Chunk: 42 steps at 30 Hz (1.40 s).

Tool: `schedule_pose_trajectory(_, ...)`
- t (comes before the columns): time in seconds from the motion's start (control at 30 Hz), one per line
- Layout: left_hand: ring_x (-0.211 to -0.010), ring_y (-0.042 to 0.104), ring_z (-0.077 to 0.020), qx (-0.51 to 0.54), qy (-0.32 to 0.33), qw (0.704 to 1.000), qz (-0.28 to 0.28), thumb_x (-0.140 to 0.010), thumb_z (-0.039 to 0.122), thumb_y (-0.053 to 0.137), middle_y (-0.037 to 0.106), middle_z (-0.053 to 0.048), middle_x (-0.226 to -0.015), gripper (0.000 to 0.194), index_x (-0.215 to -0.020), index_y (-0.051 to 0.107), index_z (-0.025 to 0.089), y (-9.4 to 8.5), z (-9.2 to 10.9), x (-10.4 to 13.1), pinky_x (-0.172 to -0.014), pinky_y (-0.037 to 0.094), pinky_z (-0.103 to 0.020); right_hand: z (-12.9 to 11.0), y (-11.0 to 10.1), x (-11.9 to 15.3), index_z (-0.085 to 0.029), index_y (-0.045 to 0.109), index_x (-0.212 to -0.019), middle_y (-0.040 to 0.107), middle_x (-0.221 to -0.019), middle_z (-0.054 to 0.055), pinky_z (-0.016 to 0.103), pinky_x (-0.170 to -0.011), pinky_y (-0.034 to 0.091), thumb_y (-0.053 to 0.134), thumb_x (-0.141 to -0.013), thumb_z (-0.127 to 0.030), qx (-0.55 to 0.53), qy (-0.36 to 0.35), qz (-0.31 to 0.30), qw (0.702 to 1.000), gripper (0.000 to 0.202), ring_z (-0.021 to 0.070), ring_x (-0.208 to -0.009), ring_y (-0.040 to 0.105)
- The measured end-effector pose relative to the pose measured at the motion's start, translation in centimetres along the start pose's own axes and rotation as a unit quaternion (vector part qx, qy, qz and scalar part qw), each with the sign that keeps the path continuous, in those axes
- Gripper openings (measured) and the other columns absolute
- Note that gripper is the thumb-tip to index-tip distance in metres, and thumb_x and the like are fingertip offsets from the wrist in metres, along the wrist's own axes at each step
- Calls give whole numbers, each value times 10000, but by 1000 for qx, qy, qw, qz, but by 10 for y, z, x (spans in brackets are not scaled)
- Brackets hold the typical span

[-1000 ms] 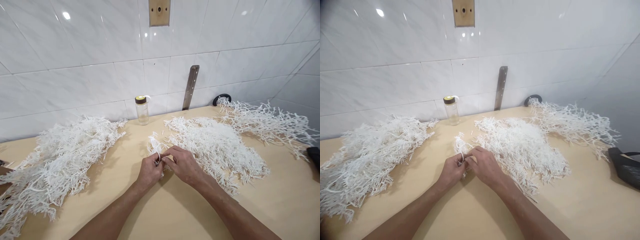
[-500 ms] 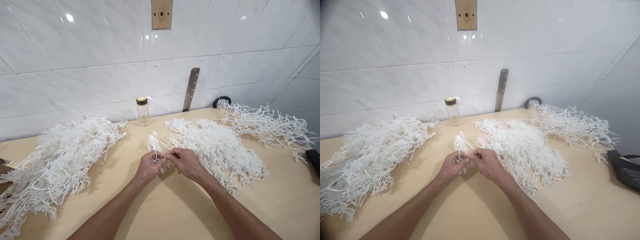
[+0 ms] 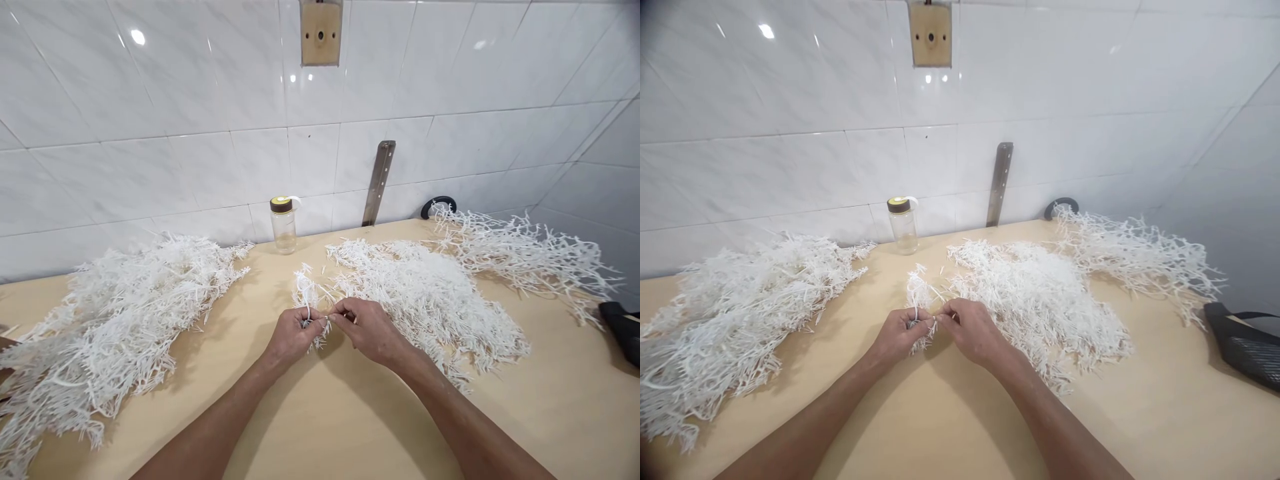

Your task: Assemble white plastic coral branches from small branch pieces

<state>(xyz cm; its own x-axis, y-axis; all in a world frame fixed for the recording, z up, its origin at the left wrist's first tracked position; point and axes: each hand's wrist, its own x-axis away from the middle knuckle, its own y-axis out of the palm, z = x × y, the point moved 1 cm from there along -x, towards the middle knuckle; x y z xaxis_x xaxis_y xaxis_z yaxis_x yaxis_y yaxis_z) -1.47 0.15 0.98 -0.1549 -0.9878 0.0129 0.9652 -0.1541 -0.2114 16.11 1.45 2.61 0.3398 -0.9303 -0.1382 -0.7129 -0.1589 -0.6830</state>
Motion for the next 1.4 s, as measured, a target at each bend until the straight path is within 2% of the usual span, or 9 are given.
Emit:
schedule_pose_trajectory(0.3,-613,566,-155,-96,26,993,58,-772,373,616,662,-27,-660,229,-712,695,167,4,-2,-1,-589,428,-252,7,6,-2,-190,670,-800,683,-775,22,277,-651,408,534,-886,-192,42,-51,29,997,161,152,-693,582)
schedule_pose_trajectory(0.53,-573,524,-130,-64,-15,998,-25,-755,331,607,615,-15,-603,227,-616,634,154,0,3,-5,-574,400,-242,12,19,-1,-179,626,-784,655,-781,34,281,-661,405,514,-886,-148,72,-82,60,992,155,161,-715,578)
schedule_pose_trajectory(0.67,-583,536,-133,-40,-24,998,-36,-725,306,623,634,-24,-628,179,-659,663,145,0,-2,-4,-571,407,-242,22,23,-7,-171,584,-754,622,-771,52,284,-640,390,481,-888,-153,130,-48,137,981,171,166,-686,551)
schedule_pose_trajectory(0.73,-544,502,-119,-41,-18,999,-13,-733,333,625,616,-10,-608,196,-680,668,150,1,-4,-3,-539,387,-234,28,20,-9,-180,572,-733,617,-748,42,285,-644,391,494,-867,-163,133,-14,168,977,156,167,-674,549)
schedule_pose_trajectory(0.83,-483,430,-97,-38,-16,999,29,-756,391,624,560,20,-557,241,-706,664,159,1,-5,-2,-505,356,-226,32,12,-11,-191,584,-738,635,-730,23,290,-667,406,512,-839,-195,105,15,176,979,124,169,-673,569)
schedule_pose_trajectory(0.93,-463,393,-88,-36,-17,998,45,-758,417,634,521,37,-539,260,-717,663,163,1,-4,-2,-489,341,-222,32,2,-11,-198,595,-741,658,-728,24,303,-688,424,530,-807,-223,80,32,201,976,96,176,-671,588)
schedule_pose_trajectory(1.2,-527,456,-106,-48,-1,998,36,-755,385,628,562,5,-592,243,-710,682,152,2,-6,-2,-508,367,-220,40,-27,-10,-207,579,-765,643,-724,39,330,-688,440,529,-799,-252,103,56,307,944,74,174,-586,558)
schedule_pose_trajectory(1.33,-504,454,-104,-52,-4,998,28,-752,393,634,554,11,-564,247,-705,679,155,3,-6,-2,-479,361,-214,41,-36,-8,-176,632,-869,654,-896,104,350,-713,451,529,-782,-210,156,36,326,932,139,198,-670,590)
schedule_pose_trajectory(1.4,-490,446,-100,-47,-6,998,35,-759,397,633,544,17,-552,250,-705,673,157,3,-5,-1,-476,366,-213,35,-36,-6,-172,653,-882,665,-902,102,339,-692,457,542,-809,-240,135,28,324,936,149,179,-630,581)
